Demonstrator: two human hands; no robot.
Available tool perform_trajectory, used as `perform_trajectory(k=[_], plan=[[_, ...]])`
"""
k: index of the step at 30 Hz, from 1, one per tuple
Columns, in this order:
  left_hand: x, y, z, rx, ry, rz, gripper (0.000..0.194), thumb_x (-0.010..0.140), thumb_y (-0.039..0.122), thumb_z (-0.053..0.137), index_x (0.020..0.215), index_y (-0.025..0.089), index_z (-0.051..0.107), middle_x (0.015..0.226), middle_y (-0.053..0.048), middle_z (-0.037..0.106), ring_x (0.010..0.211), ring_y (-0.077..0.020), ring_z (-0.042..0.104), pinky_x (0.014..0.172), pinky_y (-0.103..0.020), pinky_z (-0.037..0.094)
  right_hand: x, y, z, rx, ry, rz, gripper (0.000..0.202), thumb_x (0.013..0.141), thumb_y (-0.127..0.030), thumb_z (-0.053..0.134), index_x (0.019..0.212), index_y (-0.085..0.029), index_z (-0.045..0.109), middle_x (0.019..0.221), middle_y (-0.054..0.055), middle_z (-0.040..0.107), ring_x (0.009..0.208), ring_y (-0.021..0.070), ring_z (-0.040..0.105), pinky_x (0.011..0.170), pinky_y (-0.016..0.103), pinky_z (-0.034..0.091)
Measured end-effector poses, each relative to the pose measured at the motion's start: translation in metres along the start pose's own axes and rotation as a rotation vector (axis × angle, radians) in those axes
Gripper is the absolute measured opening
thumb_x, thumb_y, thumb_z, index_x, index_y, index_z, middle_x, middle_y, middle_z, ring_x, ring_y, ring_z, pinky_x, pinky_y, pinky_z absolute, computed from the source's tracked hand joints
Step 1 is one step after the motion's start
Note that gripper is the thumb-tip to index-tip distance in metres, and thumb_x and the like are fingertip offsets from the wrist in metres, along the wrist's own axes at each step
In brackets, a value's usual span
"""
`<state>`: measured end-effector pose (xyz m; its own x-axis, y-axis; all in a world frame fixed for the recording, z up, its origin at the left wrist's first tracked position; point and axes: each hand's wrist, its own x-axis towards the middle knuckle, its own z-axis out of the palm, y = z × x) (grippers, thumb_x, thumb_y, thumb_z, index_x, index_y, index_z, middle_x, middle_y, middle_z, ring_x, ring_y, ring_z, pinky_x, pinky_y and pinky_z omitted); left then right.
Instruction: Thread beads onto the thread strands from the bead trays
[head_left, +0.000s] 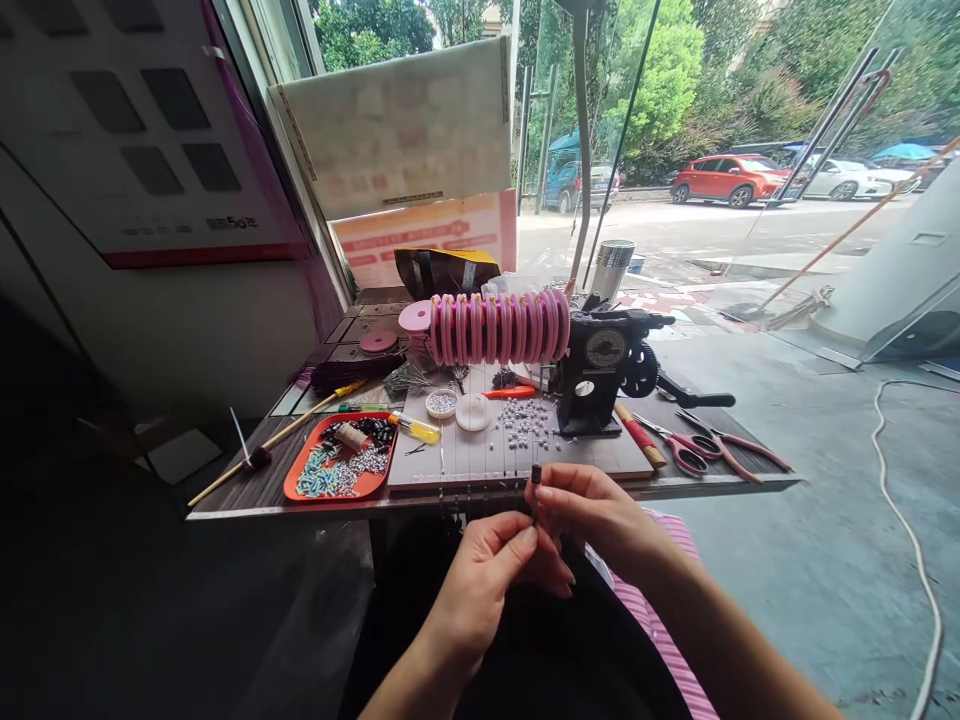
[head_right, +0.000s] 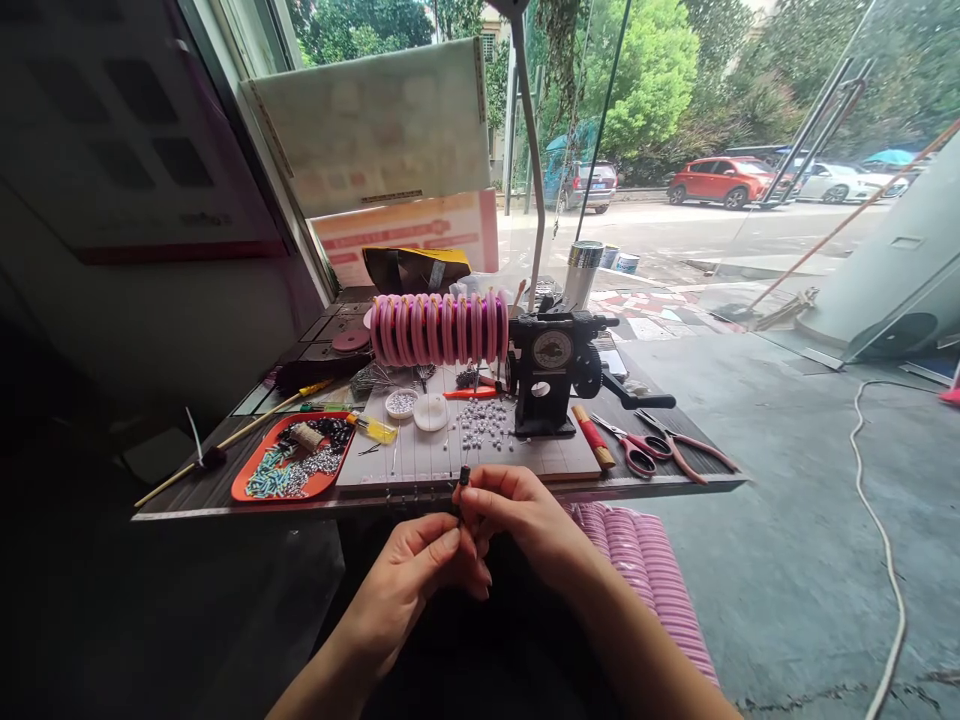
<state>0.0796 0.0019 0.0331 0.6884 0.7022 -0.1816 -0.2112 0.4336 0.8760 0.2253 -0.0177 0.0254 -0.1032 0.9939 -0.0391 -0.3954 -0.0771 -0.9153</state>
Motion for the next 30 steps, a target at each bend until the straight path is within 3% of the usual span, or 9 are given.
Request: perform_trajectory(k=[5,11,18,30], plan=[[-0.001,-0.001,0.000,0.014,-0.016,-0.007,0.024,0.076,0.033,0.062,0.066,0.011,0.066,0.059,-0.006,0.067,0.054,-0.0145,0.060,0.059,-0.025,0.048,0.001,-0.005,0.003,0.008,0.027,-0.077,0.026,0.077,-0.035,0.066,0.068,-0.014,0.055,0.056,-0.003,0.054,0.047,0.0064,0.050,0.047,0.016,0.040],[-0.001,-0.003,0.001,-0.018,0.015,0.009,0.023,0.076,0.033,0.062,0.069,0.011,0.067,0.059,-0.005,0.066,0.054,-0.0141,0.059,0.059,-0.025,0.048,-0.005,-0.002,0.000,-0.046,-0.040,0.004,0.023,0.077,-0.035,0.067,0.076,-0.014,0.058,0.059,-0.001,0.058,0.047,0.0091,0.053,0.048,0.020,0.042],[0.000,-0.005,0.001,-0.034,-0.004,0.004,0.024,0.075,0.034,0.064,0.070,0.011,0.067,0.057,-0.006,0.066,0.052,-0.0143,0.059,0.059,-0.025,0.048,-0.004,0.015,0.005,0.188,-0.008,0.036,0.023,0.069,-0.034,0.073,0.071,-0.015,0.059,0.048,-0.004,0.054,0.036,0.0075,0.047,0.038,0.018,0.035],[0.001,-0.007,0.001,-0.054,-0.001,-0.024,0.024,0.073,0.034,0.065,0.068,0.011,0.067,0.058,-0.006,0.066,0.053,-0.0141,0.059,0.058,-0.025,0.048,-0.006,0.018,0.002,0.188,0.009,0.018,0.021,0.069,-0.032,0.073,0.069,-0.015,0.059,0.049,-0.003,0.055,0.038,0.0076,0.048,0.039,0.018,0.036]])
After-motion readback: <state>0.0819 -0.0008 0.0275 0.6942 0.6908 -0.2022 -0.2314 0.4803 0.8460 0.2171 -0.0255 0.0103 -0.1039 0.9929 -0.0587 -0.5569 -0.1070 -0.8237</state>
